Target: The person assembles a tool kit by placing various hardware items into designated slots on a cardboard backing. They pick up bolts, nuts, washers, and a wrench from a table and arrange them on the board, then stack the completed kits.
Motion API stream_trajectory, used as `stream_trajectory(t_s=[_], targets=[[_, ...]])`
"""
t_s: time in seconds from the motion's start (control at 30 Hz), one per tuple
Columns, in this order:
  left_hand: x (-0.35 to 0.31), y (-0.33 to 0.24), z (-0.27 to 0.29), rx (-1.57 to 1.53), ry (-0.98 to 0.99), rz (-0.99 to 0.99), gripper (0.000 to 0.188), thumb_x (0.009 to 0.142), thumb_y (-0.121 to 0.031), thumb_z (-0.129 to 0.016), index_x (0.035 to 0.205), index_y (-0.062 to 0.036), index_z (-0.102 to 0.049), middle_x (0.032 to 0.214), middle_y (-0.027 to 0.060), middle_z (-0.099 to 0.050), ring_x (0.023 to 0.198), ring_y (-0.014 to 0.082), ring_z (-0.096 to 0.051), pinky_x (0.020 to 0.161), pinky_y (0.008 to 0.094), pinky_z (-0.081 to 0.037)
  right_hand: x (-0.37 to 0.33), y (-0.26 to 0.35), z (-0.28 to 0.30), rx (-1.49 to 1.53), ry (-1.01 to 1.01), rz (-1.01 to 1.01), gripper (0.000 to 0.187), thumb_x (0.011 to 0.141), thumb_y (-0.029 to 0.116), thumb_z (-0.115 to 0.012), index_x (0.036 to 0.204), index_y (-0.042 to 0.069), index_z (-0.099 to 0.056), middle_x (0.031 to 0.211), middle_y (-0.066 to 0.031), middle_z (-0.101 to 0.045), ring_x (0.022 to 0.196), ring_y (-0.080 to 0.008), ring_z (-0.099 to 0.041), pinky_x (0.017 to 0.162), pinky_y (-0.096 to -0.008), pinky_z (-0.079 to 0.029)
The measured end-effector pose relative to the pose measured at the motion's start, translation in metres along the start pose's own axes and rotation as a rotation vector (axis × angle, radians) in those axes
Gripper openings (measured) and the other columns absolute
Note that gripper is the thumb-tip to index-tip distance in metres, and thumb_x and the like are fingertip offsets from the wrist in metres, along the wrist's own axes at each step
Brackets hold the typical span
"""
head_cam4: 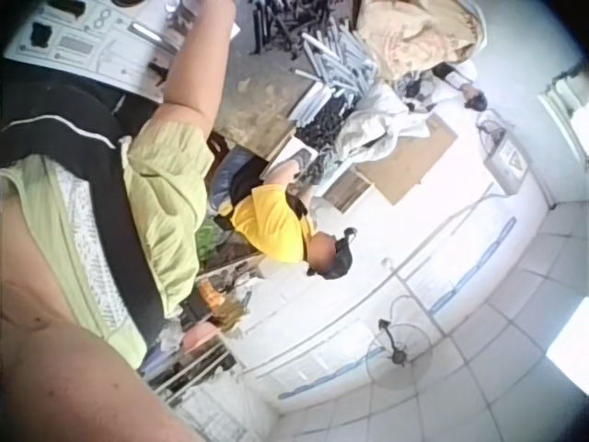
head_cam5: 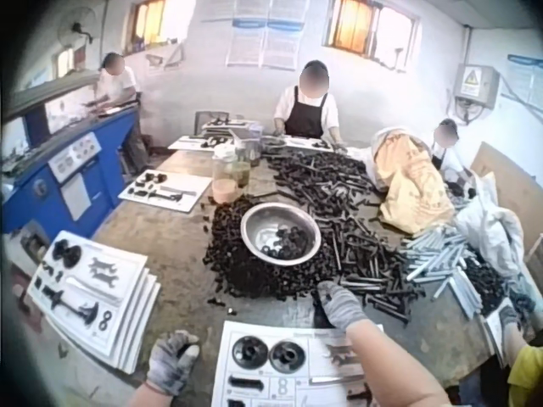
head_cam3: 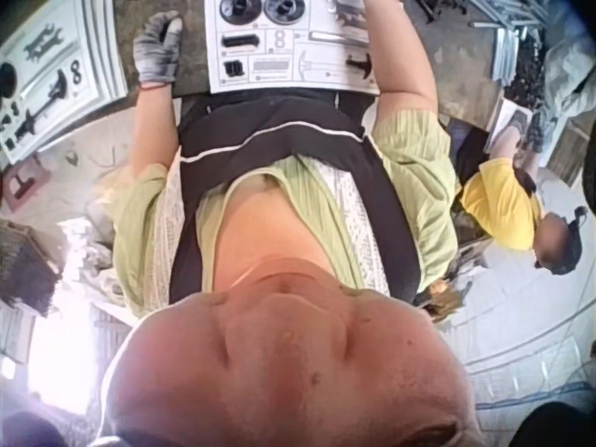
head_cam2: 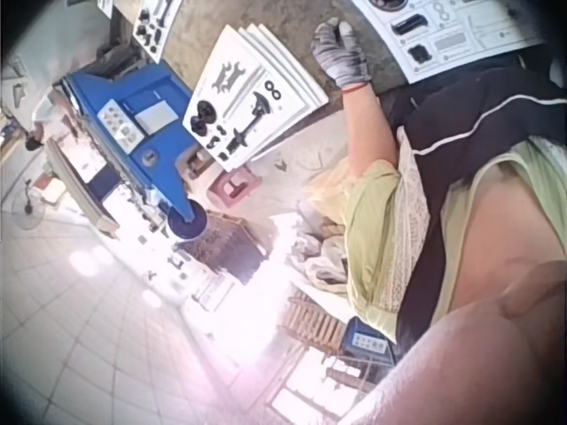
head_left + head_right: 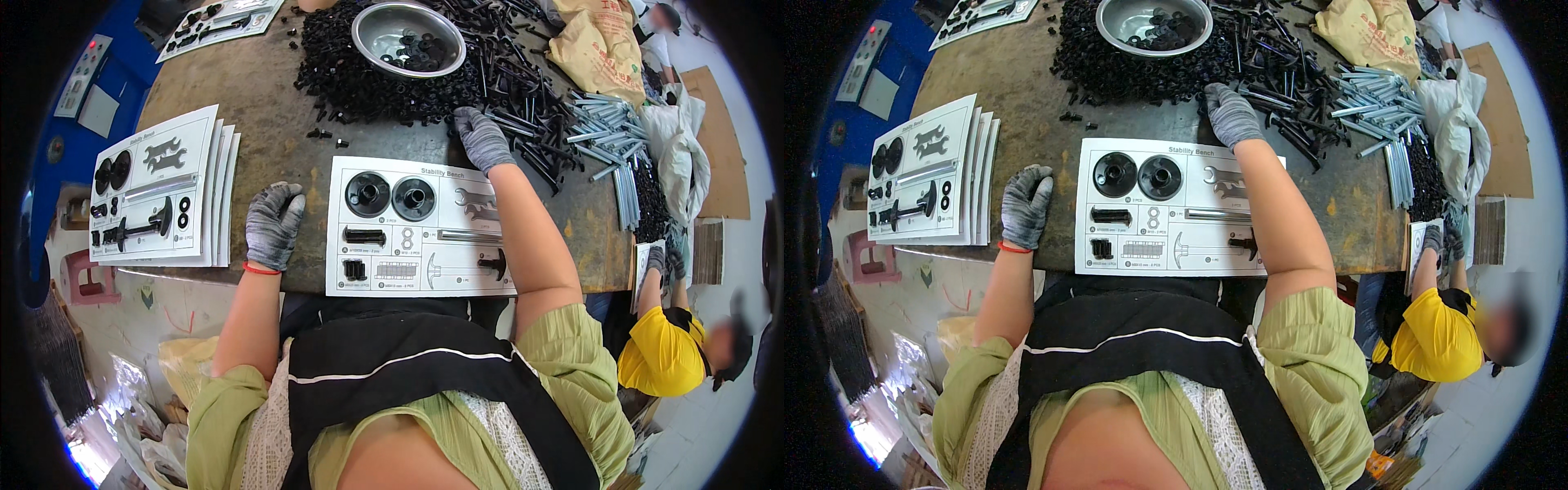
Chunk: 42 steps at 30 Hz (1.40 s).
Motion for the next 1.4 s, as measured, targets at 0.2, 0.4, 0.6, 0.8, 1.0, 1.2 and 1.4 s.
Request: stream_trajectory(t_s=[0.2,0.4,0.6,0.8,1.0,1.2,1.4], targets=[[0.001,-0.001,0.001,0.032,0.015,-0.005,0.018,0.08,-0.014,-0.068,0.094,-0.0027,-0.068,0.096,0.0126,-0.064,0.097,0.0271,-0.059,0.088,0.0356,-0.045,-0.002,0.006,0.004,-0.058,0.157,0.04,0.034,0.086,0.002,-0.05,0.118,0.007,-0.058,0.096,-0.0152,-0.066,0.084,-0.0239,-0.062,0.079,-0.031,-0.049],[0.002,-0.001,0.001,0.043,0.009,0.013,0.018,0.081,-0.014,-0.068,0.095,-0.0022,-0.068,0.094,0.0134,-0.065,0.095,0.0267,-0.06,0.087,0.0354,-0.045,-0.011,0.028,0.014,-0.21,0.344,0.05,0.053,0.073,0.012,-0.068,0.123,0.002,-0.051,0.108,-0.0184,-0.064,0.1,-0.0294,-0.062,0.088,-0.0343,-0.049],[0.005,-0.001,0.001,0.122,0.042,-0.009,0.018,0.083,-0.015,-0.066,0.096,-0.0026,-0.068,0.092,0.0135,-0.066,0.09,0.0264,-0.061,0.085,0.0346,-0.046,-0.02,0.05,0.012,-0.358,0.283,-0.065,0.056,0.069,0.022,-0.074,0.118,0.002,-0.054,0.108,-0.0202,-0.063,0.101,-0.0335,-0.061,0.088,-0.0366,-0.048],[0.002,-0.004,0.003,0.06,0.095,0.067,0.02,0.086,-0.014,-0.064,0.102,-0.0027,-0.066,0.1,0.011,-0.065,0.096,0.0222,-0.059,0.089,0.0319,-0.043,-0.138,0.104,0.01,0.035,0.256,0.189,0.036,0.071,0.011,-0.073,0.103,0.009,-0.056,0.078,-0.008,-0.06,0.071,-0.0212,-0.059,0.071,-0.0332,-0.051],[0.0,-0.001,0.0,-0.035,0.104,0.154,0.019,0.086,-0.012,-0.064,0.102,-0.0024,-0.066,0.1,0.0099,-0.065,0.097,0.0207,-0.059,0.089,0.0307,-0.044,-0.184,0.102,-0.019,0.113,0.314,0.119,0.025,0.073,0.007,-0.068,0.097,0.004,-0.059,0.082,-0.0113,-0.061,0.076,-0.027,-0.061,0.073,-0.0354,-0.051],[0.003,0.002,-0.001,0.063,0.053,-0.013,0.019,0.083,-0.015,-0.066,0.096,-0.002,-0.067,0.094,0.013,-0.065,0.09,0.0243,-0.061,0.083,0.0324,-0.046,-0.185,0.1,-0.012,0.155,0.329,0.079,0.038,0.075,0.011,-0.07,0.111,0.008,-0.06,0.086,-0.0119,-0.06,0.077,-0.0247,-0.061,0.073,-0.035,-0.051],[-0.002,0.002,0.002,0.001,0.012,0.01,0.016,0.084,-0.012,-0.066,0.096,-0.0016,-0.067,0.095,0.0128,-0.065,0.093,0.0259,-0.059,0.087,0.0346,-0.044,-0.123,0.022,0.053,0.217,0.019,-0.15,0.045,0.076,0.019,-0.074,0.118,0.01,-0.06,0.091,-0.0066,-0.064,0.077,-0.0188,-0.06,0.074,-0.03,-0.051]])
Point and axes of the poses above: each hand's wrist, its own x-axis towards the middle knuckle, its own z-axis out of the back of the hand, y = z × x, the point moved 3 cm from there along x, towards the middle knuckle
